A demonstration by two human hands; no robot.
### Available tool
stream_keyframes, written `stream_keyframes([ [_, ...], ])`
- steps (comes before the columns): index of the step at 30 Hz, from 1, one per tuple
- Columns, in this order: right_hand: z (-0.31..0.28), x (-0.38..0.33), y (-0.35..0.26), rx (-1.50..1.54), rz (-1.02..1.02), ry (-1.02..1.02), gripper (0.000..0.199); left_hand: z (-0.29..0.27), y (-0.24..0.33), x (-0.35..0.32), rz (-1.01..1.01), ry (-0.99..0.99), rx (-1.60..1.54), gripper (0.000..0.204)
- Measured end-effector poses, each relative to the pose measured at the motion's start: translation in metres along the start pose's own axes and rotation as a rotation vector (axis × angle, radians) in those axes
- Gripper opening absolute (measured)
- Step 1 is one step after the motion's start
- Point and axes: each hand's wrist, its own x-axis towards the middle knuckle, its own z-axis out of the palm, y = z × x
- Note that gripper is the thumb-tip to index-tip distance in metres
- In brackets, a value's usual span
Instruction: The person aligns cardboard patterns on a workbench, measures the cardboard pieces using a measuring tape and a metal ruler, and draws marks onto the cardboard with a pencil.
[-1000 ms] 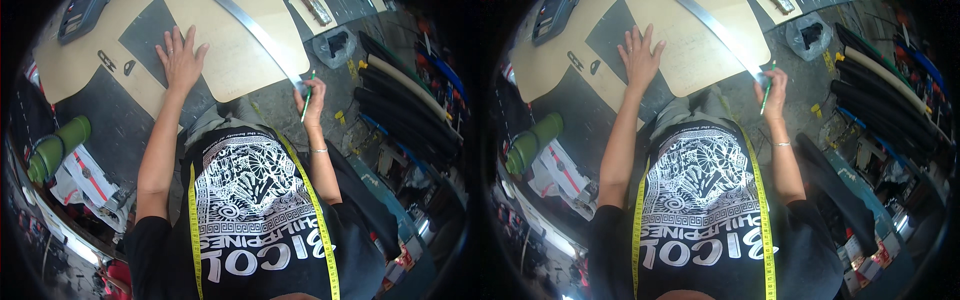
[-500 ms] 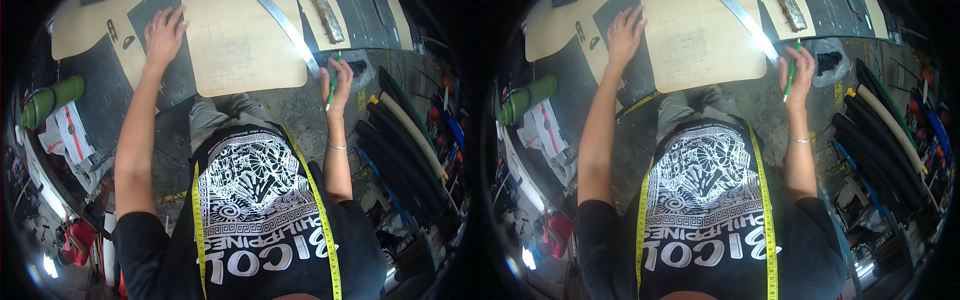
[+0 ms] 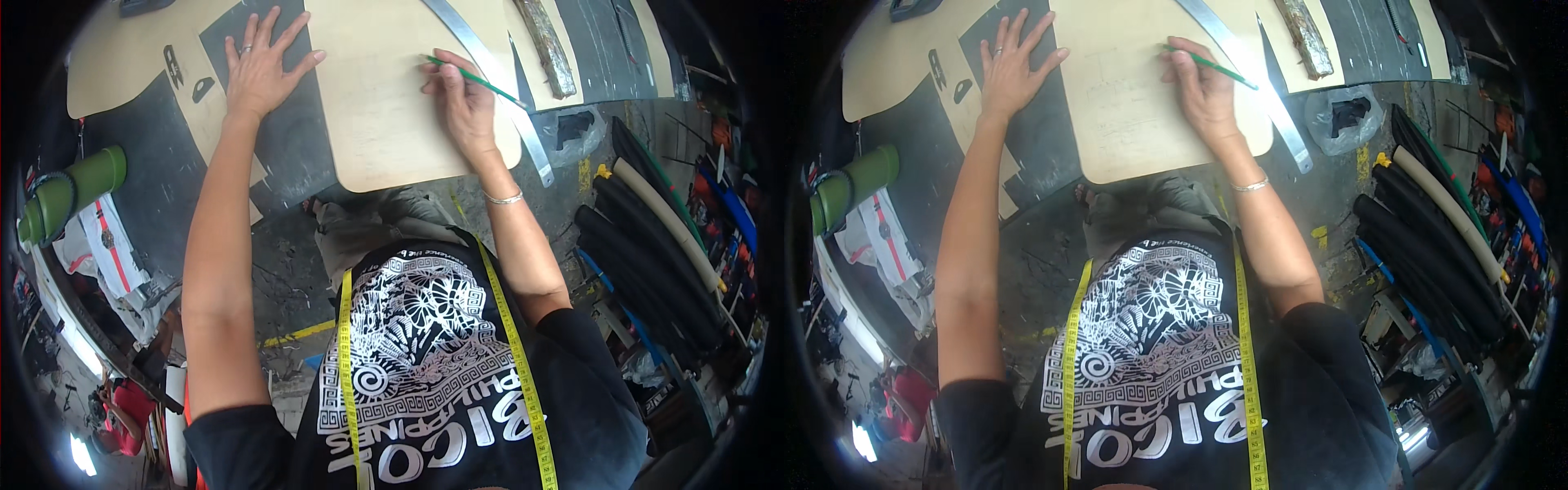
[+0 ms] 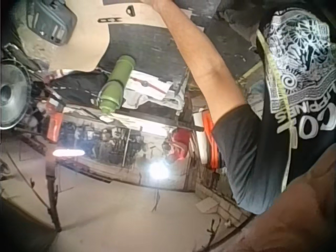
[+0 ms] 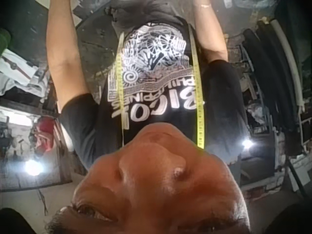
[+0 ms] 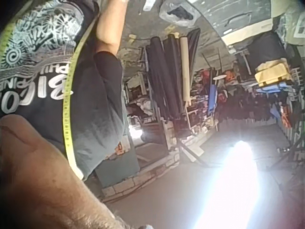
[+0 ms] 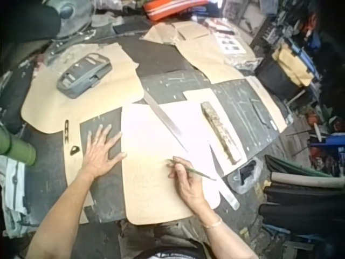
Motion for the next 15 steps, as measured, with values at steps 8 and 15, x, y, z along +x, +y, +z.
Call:
stream_keyframes([
  [8, -0.037, 0.006, -0.02, -0.1, 0.108, -0.026, 0.016, -0.001, 0.016, 0.006, -0.009, 0.006, -0.044, 0.083],
  [15, 0.008, 0.01, -0.031, -0.196, -0.029, -0.191, 0.015, -0.059, 0.054, 0.038, -0.272, -0.518, -0.14, 0.099],
])
